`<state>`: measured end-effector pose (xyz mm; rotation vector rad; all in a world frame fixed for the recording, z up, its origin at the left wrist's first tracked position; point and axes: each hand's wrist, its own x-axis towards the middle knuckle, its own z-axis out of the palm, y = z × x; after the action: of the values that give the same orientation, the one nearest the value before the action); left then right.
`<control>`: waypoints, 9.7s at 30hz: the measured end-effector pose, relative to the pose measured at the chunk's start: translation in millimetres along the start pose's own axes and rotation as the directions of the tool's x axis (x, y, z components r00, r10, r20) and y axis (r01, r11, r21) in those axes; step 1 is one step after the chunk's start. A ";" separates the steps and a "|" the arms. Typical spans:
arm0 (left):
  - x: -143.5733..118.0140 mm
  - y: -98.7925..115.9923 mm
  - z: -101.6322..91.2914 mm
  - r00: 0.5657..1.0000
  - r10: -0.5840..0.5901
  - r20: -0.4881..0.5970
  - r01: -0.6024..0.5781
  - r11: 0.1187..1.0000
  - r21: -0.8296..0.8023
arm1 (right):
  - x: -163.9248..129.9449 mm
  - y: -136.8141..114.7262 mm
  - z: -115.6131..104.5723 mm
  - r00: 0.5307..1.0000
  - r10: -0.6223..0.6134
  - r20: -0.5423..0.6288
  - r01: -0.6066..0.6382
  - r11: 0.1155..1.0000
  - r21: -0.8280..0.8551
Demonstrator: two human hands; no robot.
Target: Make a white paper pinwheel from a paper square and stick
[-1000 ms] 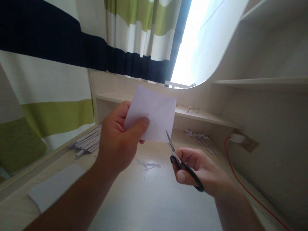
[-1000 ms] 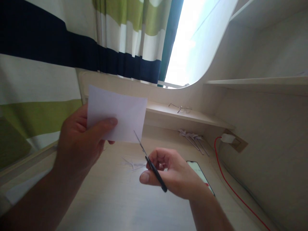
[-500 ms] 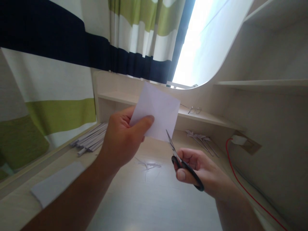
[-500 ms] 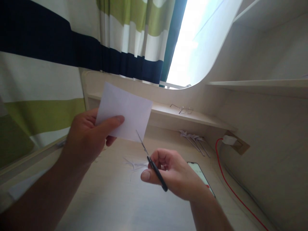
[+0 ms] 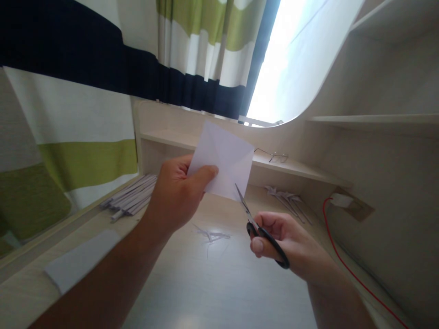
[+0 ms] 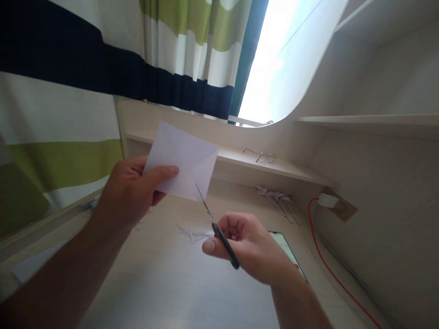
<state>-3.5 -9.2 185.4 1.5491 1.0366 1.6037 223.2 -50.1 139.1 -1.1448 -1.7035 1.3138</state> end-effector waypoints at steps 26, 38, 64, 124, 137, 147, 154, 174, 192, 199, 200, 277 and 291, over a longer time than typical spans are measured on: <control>13.6 -18.0 0.4 0.998 -0.009 0.064 0.011 1.000 -0.019 | 4.5 -3.7 0.5 0.995 0.005 -0.098 -0.017 0.992 -0.128; 13.5 -19.1 2.2 0.990 -0.023 0.137 0.034 0.996 -0.084 | 6.0 -2.8 1.2 0.996 0.005 -0.084 -0.013 0.996 -0.084; 14.0 -23.6 1.9 0.975 -0.035 0.220 0.055 0.995 -0.085 | 6.1 -3.5 1.5 0.994 -0.005 -0.112 -0.008 0.994 -0.109; 14.4 -31.3 4.2 0.961 0.016 0.277 0.020 0.992 -0.127 | 7.3 -4.3 3.3 0.988 -0.013 -0.151 0.003 0.998 -0.066; 26.3 -26.2 -15.0 0.996 0.002 0.094 0.005 0.997 -0.073 | 2.6 5.6 -15.5 0.993 0.051 -0.104 -0.071 0.977 -0.202; 20.5 -33.9 -8.2 0.848 -0.069 0.525 0.007 0.993 0.120 | 0.8 -11.0 -25.1 0.732 -0.358 -0.580 0.277 0.934 -0.227; 11.2 -45.3 18.1 0.776 -0.085 0.625 0.123 0.992 -0.019 | 8.2 -1.7 -10.4 0.917 -0.195 -0.349 0.193 0.980 -0.043; 8.5 -38.5 18.7 0.828 -0.013 0.560 0.051 0.997 -0.053 | 19.4 10.2 -11.1 0.766 -0.282 -0.578 0.337 0.941 -0.012; 10.3 -18.5 -4.7 0.986 0.100 0.130 -0.118 0.983 0.142 | 15.4 -0.9 -8.0 0.955 -0.183 -0.233 0.157 0.980 -0.123; 14.1 -20.9 -8.7 0.991 0.122 -0.057 -0.121 0.993 0.013 | 12.8 5.2 -2.3 0.998 -0.029 -0.055 0.019 0.984 -0.179; 14.0 -20.8 -8.3 0.990 0.124 -0.062 -0.124 0.992 0.010 | 12.6 6.1 -1.3 0.998 -0.025 -0.057 0.014 0.982 -0.188; 11.2 -27.4 -0.9 0.988 0.127 0.084 -0.131 0.990 0.048 | 10.9 8.8 -0.4 0.995 0.020 -0.098 -0.043 0.970 -0.241; 11.8 -26.8 -1.4 0.988 0.127 0.091 -0.130 0.991 0.028 | 11.7 9.5 -1.0 0.992 0.009 -0.127 -0.045 0.958 -0.283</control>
<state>-7.3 13.4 167.2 1.7251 0.9366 1.5935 221.9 -37.9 130.2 -1.3878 -1.8300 1.0090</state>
